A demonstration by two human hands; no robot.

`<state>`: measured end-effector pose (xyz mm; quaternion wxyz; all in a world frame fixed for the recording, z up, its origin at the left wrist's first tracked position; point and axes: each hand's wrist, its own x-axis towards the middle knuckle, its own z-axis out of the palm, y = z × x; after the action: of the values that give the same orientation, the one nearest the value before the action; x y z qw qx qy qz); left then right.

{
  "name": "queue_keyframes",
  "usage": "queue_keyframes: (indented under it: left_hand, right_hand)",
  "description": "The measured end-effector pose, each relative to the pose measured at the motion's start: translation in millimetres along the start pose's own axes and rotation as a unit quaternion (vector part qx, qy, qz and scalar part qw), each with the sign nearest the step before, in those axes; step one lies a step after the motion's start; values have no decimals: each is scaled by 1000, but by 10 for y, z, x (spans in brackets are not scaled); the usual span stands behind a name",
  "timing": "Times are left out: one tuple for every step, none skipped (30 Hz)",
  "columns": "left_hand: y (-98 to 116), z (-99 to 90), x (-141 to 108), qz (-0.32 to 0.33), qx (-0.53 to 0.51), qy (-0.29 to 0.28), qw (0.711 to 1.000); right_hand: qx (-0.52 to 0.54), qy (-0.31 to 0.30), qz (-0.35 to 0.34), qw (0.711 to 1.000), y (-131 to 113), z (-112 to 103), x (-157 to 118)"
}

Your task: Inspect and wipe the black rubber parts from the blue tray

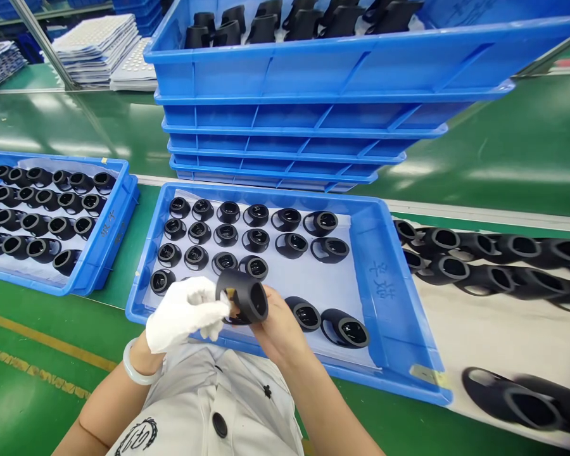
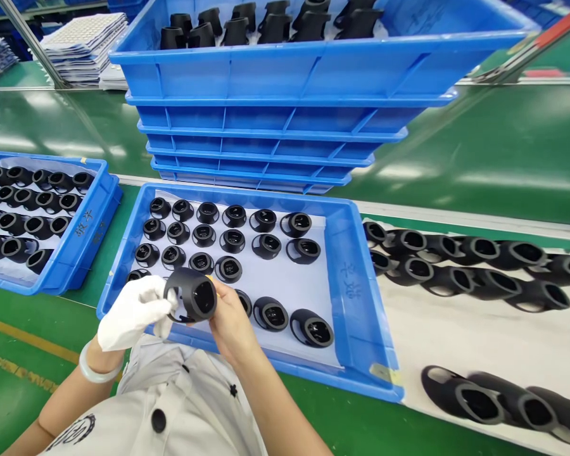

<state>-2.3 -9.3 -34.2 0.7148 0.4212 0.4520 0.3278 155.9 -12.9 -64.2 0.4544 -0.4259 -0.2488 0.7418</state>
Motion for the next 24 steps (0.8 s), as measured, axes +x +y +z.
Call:
queue_keyframes:
  left_hand:
    - [31,11,-9,-5,54,26,998]
    - [59,19,-13,1,106,55,993]
    - [81,24,-10,18,152,82,985]
    - [95,24,-2,42,190,106,975]
    - [100,18,9,68,218,122,966]
    - [97,8,20,89,236,132,959]
    - [89,-5,32,102,241,137,955]
    - [76,-19,42,105,236,140,956]
    - [64,-34,50,103,227,142,958]
    - [53,-46,56,99,217,145,960]
    - [45,-56,60,97,208,148,962]
    - [42,-63,62,96,201,150,963]
    - [42,-66,63,97,197,153,963]
    - [45,-68,64,99,194,156,963]
    - [51,-67,64,100,192,159,963]
    - [57,-64,64,101,191,162,963]
    - [63,-61,64,101,190,165,963]
    - [69,-58,64,104,190,167,962]
    - [73,-55,64,109,188,169,961]
    - [75,-54,64,116,186,170,961]
    - [75,-53,65,125,183,172,960]
    - [74,-55,66,135,181,173,959]
    - [73,-57,68,146,178,175,957]
    - [73,-60,69,157,176,177,956]
  right_hand:
    - [-22,27,-42,998,-3,-19,-1]
    - [-47,57,-84,994,-8,-40,-4]
    - [-75,84,-122,986,-15,-61,-9]
    - [-104,103,-156,977,-23,-79,-17]
    - [-134,116,-185,967,-34,-94,-27]
    - [-163,120,-211,956,-46,-103,-38]
    - [-188,119,-235,946,-58,-107,-50]
    - [-208,114,-254,938,-69,-106,-63]
    - [-222,108,-270,931,-78,-101,-76]
    - [-229,105,-281,926,-85,-92,-87]
    - [-233,103,-288,923,-89,-82,-96]
    - [-236,102,-293,921,-91,-71,-103]
    - [-238,99,-297,920,-90,-61,-107]
    - [-239,95,-299,919,-88,-53,-109]
    - [-241,92,-301,918,-85,-48,-109]
    - [-243,90,-303,917,-81,-45,-108]
    - [-245,90,-304,916,-78,-43,-106]
    - [-249,90,-305,915,-77,-43,-105]
    - [-252,91,-304,914,-76,-44,-104]
    - [-255,92,-302,914,-77,-44,-104]
    - [-257,91,-300,914,-79,-42,-105]
    - [-258,91,-299,914,-81,-40,-107]
    - [-259,89,-297,915,-84,-37,-109]
    - [-259,86,-297,915,-87,-33,-111]
